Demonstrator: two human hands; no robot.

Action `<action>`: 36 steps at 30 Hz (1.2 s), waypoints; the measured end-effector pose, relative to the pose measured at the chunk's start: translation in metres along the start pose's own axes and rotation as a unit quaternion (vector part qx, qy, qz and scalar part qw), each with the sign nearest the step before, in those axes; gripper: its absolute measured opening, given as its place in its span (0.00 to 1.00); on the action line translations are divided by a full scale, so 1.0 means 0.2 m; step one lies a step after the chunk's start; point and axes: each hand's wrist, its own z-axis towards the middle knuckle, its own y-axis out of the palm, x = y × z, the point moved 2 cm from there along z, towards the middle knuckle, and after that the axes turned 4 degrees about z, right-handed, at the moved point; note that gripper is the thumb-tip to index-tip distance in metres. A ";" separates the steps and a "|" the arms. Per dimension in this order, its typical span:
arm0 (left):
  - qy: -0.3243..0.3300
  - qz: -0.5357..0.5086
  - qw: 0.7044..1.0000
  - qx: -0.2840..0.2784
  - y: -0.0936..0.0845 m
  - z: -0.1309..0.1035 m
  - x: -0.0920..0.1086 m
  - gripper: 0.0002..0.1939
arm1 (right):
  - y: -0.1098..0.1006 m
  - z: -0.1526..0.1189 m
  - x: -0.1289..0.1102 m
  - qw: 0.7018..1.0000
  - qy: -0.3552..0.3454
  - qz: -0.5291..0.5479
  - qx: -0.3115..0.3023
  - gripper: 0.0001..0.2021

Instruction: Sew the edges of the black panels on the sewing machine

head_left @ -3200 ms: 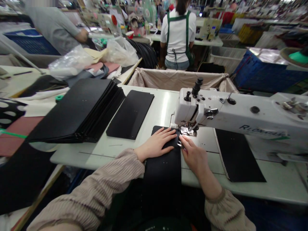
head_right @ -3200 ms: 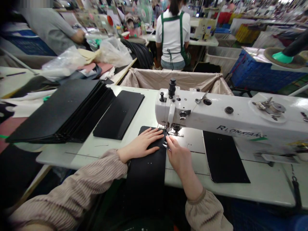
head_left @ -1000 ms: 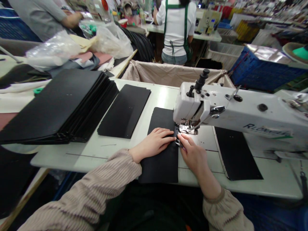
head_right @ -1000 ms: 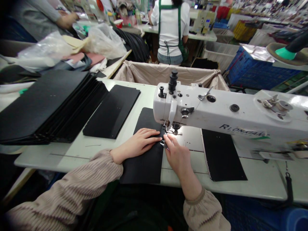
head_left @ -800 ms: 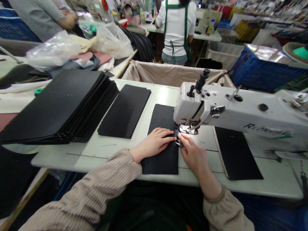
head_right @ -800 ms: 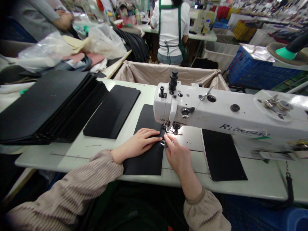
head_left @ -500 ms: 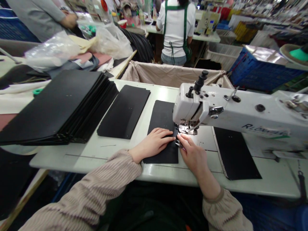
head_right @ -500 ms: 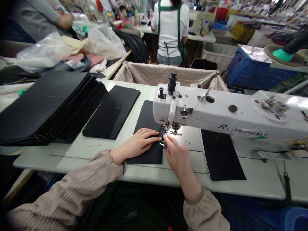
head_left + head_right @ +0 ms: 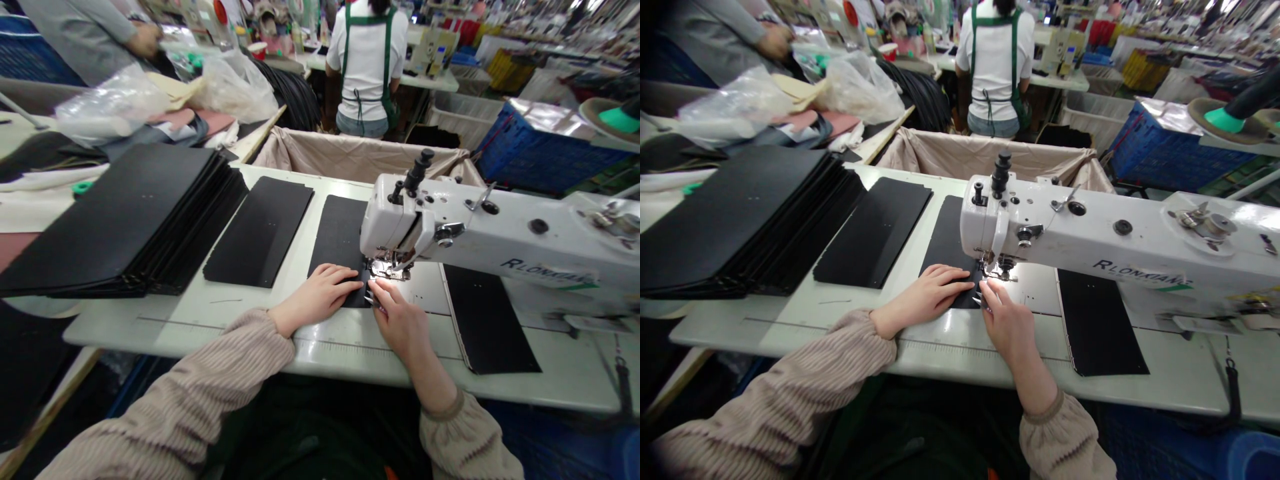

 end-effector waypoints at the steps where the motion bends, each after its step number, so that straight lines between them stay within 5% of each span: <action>1: -0.001 0.001 1.000 0.001 0.00 0.00 0.00 0.18 | 0.00 0.00 0.00 1.000 0.000 -0.001 0.001 0.24; 36: -0.057 0.051 0.997 -0.012 0.05 0.08 -0.06 0.21 | 0.01 -0.01 0.02 1.000 -0.002 0.011 0.010 0.25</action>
